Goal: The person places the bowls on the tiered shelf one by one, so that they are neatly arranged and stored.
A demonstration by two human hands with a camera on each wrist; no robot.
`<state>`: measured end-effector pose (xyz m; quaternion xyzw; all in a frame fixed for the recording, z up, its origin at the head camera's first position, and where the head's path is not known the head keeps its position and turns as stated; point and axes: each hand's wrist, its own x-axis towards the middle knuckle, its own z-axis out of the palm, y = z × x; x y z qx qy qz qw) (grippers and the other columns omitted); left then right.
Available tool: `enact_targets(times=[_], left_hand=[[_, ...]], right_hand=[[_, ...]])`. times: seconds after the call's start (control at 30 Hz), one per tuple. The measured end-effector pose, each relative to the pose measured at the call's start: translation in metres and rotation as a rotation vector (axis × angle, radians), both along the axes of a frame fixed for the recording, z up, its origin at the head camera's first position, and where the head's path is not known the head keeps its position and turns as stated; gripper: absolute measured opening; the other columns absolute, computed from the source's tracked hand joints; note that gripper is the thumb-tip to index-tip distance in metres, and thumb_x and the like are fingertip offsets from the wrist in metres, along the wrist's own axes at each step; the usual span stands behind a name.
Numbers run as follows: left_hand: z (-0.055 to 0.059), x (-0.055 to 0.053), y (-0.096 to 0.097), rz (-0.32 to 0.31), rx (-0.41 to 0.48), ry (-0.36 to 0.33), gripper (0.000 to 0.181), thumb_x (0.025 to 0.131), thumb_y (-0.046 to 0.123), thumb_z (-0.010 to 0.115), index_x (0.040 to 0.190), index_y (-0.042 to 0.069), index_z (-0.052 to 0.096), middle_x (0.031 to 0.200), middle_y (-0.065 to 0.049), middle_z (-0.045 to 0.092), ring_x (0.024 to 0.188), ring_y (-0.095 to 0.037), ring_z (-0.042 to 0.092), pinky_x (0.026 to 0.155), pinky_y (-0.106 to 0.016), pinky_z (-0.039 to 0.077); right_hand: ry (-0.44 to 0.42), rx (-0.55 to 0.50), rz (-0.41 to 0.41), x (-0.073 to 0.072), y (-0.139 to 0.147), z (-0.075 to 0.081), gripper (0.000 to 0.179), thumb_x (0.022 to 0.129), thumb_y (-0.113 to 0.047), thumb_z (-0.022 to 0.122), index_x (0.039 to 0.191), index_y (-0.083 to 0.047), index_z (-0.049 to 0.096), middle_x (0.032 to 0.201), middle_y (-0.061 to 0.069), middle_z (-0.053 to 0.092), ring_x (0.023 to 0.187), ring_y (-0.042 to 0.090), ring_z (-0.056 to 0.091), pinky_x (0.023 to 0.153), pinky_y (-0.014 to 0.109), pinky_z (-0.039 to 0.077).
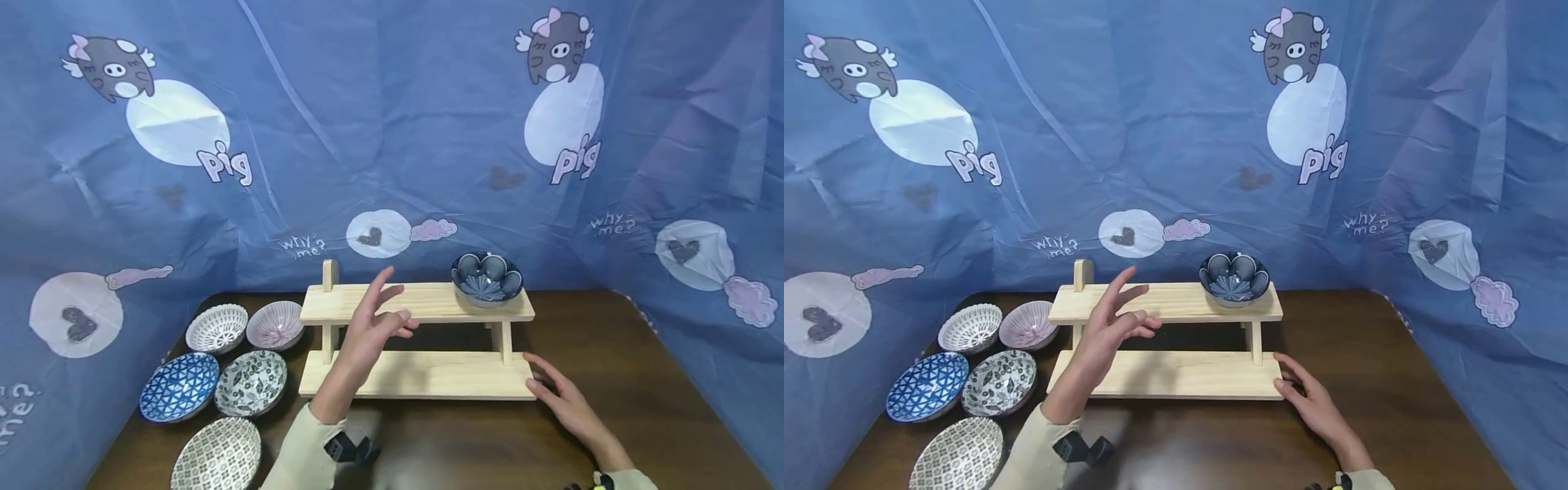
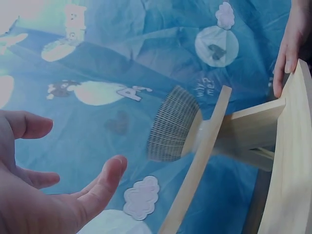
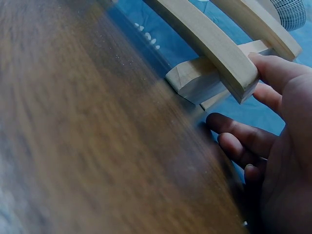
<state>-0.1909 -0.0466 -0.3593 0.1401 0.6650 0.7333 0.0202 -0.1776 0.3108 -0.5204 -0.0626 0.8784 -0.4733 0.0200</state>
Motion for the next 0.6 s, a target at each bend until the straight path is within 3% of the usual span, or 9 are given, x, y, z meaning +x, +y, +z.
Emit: enact_targets(times=[0.07,0.2,0.4,0.5,0.6], left_hand=[[0.0,0.006,-0.002,-0.014,0.005,0.001,0.073,0.095,0.006,0.054,0.159,0.018,0.023,0.155,-0.02,0.04,0.087,-0.012,0.07,0.081,-0.027,0.062],[0.0,0.016,-0.007,-0.025,-0.007,0.021,0.071,0.095,0.004,0.054,0.159,0.015,0.024,0.155,-0.022,0.04,0.089,-0.009,0.071,0.083,-0.027,0.062],[0.002,0.036,-0.029,0.01,-0.028,0.056,0.07,0.095,-0.001,0.052,0.158,0.012,0.025,0.152,-0.026,0.042,0.088,-0.007,0.072,0.084,-0.027,0.061],[0.005,0.049,-0.047,0.029,-0.037,0.117,0.068,0.096,-0.002,0.052,0.157,0.009,0.026,0.148,-0.024,0.046,0.089,-0.009,0.072,0.082,-0.028,0.061],[0.006,0.063,-0.069,0.041,-0.026,0.206,0.066,0.097,-0.004,0.051,0.157,0.007,0.027,0.143,-0.01,0.054,0.091,-0.01,0.073,0.08,-0.028,0.062]], right_hand=[[-0.006,0.0,-0.002,0.003,0.003,0.0,0.052,0.105,-0.031,0.051,0.152,-0.013,0.041,0.156,0.018,0.042,0.115,-0.012,0.044,0.088,0.018,0.051],[-0.014,0.025,-0.018,0.006,0.007,0.0,0.052,0.105,-0.032,0.05,0.153,-0.012,0.04,0.156,0.019,0.041,0.122,0.008,0.051,0.088,0.018,0.051],[-0.028,0.032,-0.016,0.002,0.004,-0.001,0.054,0.105,-0.035,0.049,0.153,-0.012,0.038,0.157,0.02,0.039,0.13,0.033,0.051,0.092,0.022,0.049],[-0.051,0.022,-0.015,-0.001,0.001,-0.001,0.056,0.105,-0.036,0.048,0.154,-0.011,0.037,0.159,0.02,0.037,0.133,0.041,0.048,0.095,0.03,0.051],[-0.065,0.015,-0.011,-0.004,-0.001,0.0,0.056,0.105,-0.037,0.048,0.154,-0.01,0.036,0.159,0.021,0.035,0.135,0.045,0.047,0.098,0.041,0.051]])
